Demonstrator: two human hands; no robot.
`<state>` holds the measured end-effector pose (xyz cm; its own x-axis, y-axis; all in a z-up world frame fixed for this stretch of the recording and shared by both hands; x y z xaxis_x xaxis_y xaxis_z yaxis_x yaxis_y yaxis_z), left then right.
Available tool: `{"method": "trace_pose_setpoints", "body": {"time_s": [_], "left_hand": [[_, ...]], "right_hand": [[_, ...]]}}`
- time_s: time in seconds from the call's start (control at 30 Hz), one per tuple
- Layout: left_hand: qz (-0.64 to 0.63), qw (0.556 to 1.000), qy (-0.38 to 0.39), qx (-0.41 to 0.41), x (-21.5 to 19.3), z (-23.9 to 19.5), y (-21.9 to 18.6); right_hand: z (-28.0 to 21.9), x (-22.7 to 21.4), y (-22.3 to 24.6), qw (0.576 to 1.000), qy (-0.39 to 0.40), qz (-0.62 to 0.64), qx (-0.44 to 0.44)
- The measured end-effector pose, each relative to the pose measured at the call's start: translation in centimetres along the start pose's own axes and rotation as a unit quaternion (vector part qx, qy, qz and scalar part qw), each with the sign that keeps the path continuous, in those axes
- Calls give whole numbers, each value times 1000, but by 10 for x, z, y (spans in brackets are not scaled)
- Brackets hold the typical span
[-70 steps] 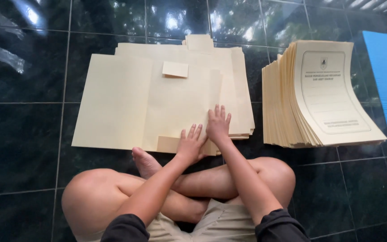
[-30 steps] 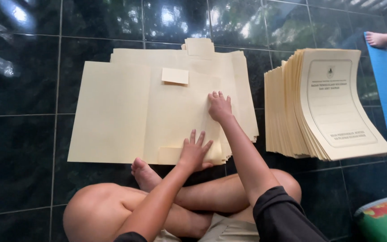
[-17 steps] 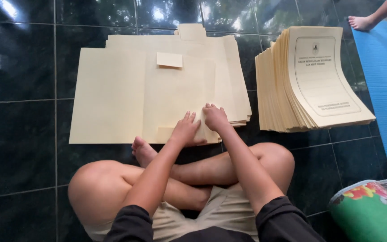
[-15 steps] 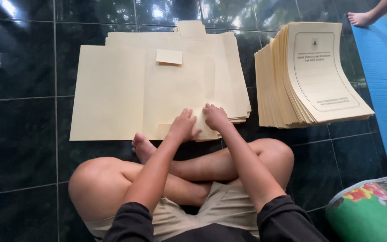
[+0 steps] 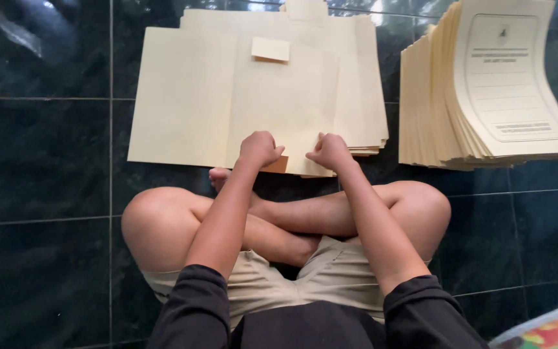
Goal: Folding pre-printed document covers along pre-scored lines and stacking them.
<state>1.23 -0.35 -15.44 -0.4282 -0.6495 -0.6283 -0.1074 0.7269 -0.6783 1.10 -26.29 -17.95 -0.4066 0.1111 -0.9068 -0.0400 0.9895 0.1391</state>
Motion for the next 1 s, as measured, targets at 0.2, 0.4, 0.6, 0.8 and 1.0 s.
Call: {"method": "trace_pose_setpoints", "body": {"time_s": [0.2, 0.4, 0.6, 0.8, 1.0], "left_hand": [[73, 991, 115, -18, -8, -19, 4], [167, 981, 77, 62, 8, -25, -13], [200, 971, 120, 43, -19, -70, -63], [265, 956, 101, 79, -1, -45, -47], [290, 949, 78, 96, 19, -23, -32]], "right_hand": [[-23, -34, 26, 999, -26, -9, 25], [-11, -29, 19, 998, -4, 13, 54], [-16, -39, 22, 999, -14, 9, 37], [-4, -42, 6, 999, -17, 24, 32], [2, -34, 7, 998, -18, 27, 53]]}}
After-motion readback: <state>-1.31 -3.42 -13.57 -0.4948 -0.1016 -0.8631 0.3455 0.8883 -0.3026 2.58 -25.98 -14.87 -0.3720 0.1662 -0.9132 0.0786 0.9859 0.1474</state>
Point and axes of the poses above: each hand's wrist, its own z-axis towards the middle knuckle, its own x-axis out of the palm, y = z × x, the point moved 1 cm from there along z, towards the middle knuckle, and after that the axes turned 12 degrees about -z, right-handed, at the moved point
